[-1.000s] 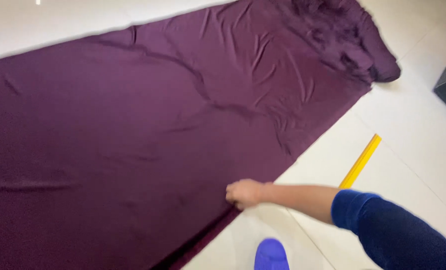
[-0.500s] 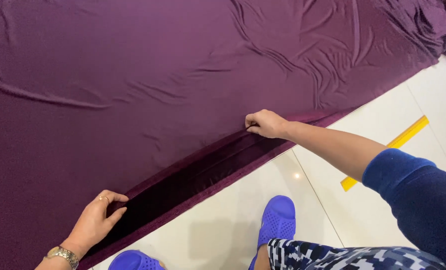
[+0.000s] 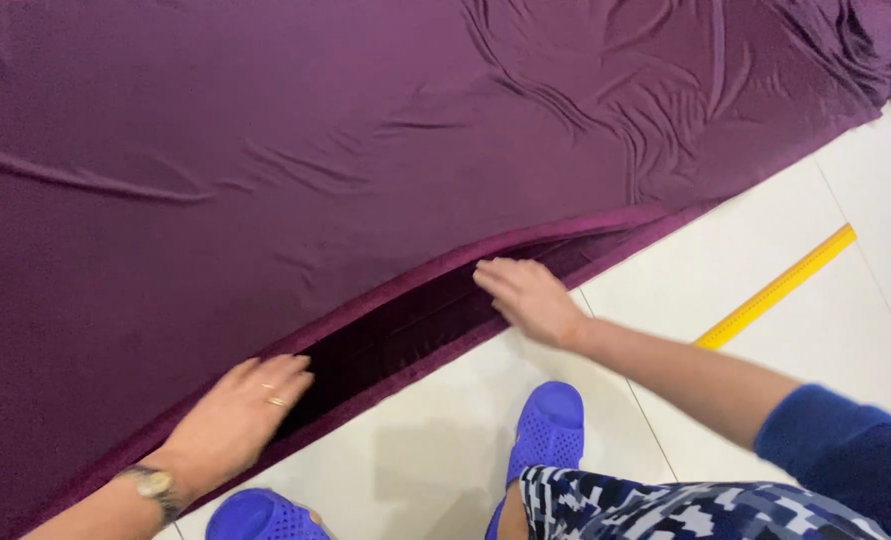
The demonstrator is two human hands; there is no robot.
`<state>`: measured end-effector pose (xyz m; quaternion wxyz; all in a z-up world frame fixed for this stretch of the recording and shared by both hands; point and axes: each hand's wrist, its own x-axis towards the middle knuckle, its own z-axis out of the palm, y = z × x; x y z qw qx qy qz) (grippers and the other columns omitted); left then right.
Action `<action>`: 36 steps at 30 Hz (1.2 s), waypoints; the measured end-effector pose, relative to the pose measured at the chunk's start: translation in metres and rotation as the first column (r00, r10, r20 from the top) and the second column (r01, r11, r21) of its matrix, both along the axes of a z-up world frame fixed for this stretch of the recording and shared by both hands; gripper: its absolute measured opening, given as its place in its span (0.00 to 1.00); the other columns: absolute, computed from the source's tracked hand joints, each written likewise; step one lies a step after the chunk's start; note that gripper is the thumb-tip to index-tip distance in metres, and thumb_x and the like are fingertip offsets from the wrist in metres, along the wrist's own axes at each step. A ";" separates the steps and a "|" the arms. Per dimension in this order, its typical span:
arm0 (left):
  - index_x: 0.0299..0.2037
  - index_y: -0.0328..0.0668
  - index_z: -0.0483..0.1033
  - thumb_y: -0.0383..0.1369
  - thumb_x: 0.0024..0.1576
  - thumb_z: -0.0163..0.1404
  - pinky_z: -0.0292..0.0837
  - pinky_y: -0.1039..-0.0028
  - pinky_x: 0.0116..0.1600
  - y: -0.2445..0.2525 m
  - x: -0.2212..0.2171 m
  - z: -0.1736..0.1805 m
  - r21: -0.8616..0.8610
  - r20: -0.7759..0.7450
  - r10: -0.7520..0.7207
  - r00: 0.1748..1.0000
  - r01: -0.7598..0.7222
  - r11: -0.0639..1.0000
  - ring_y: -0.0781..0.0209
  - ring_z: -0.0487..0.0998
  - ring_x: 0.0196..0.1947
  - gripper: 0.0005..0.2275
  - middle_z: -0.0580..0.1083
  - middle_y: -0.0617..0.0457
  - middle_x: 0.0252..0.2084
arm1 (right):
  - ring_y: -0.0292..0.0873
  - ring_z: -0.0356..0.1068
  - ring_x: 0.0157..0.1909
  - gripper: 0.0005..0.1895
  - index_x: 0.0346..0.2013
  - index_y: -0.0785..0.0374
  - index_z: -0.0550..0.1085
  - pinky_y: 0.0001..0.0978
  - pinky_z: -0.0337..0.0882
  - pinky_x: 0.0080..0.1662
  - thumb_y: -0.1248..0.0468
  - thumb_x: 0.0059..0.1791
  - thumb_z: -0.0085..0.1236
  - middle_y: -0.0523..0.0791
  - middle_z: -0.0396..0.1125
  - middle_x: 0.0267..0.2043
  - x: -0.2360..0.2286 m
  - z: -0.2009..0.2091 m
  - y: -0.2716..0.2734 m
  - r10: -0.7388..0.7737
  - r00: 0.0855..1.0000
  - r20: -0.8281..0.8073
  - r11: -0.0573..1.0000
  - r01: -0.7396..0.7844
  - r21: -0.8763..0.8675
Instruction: Smoothing out wrinkles in a large piece of purple fabric spread on the floor using a long yellow ruler and hands to prepare it for cutting.
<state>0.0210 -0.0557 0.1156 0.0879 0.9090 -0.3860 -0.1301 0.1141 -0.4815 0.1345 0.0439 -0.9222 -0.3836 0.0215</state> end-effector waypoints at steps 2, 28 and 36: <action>0.62 0.43 0.59 0.27 0.48 0.43 0.45 0.55 0.67 -0.033 -0.005 -0.004 -0.001 -0.065 -0.071 0.995 0.071 0.997 0.54 0.51 0.68 0.27 0.54 0.49 0.68 | 0.45 0.50 0.68 0.28 0.63 0.59 0.60 0.44 0.49 0.64 0.59 0.48 0.47 0.45 0.52 0.68 -0.026 -0.017 -0.001 0.007 0.998 -0.055 0.998 -0.011 -0.065; 0.68 0.38 0.45 0.55 0.51 0.33 0.43 0.53 0.67 -0.005 -0.064 -0.056 0.032 0.478 -0.100 0.873 0.097 0.995 0.47 0.42 0.74 0.37 0.45 0.39 0.73 | 0.44 0.34 0.74 0.31 0.69 0.59 0.48 0.46 0.33 0.69 0.50 0.54 0.32 0.44 0.38 0.74 -0.044 -0.044 -0.058 -0.160 0.970 -0.181 0.967 0.117 -0.226; 0.67 0.39 0.43 0.50 0.54 0.29 0.31 0.52 0.74 0.000 -0.064 -0.055 -0.084 0.508 -0.115 0.854 0.182 0.980 0.48 0.37 0.76 0.33 0.42 0.43 0.74 | 0.47 0.38 0.74 0.30 0.67 0.63 0.51 0.44 0.39 0.69 0.52 0.53 0.35 0.48 0.41 0.73 -0.037 -0.035 -0.066 -0.252 0.959 -0.129 0.956 0.226 -0.188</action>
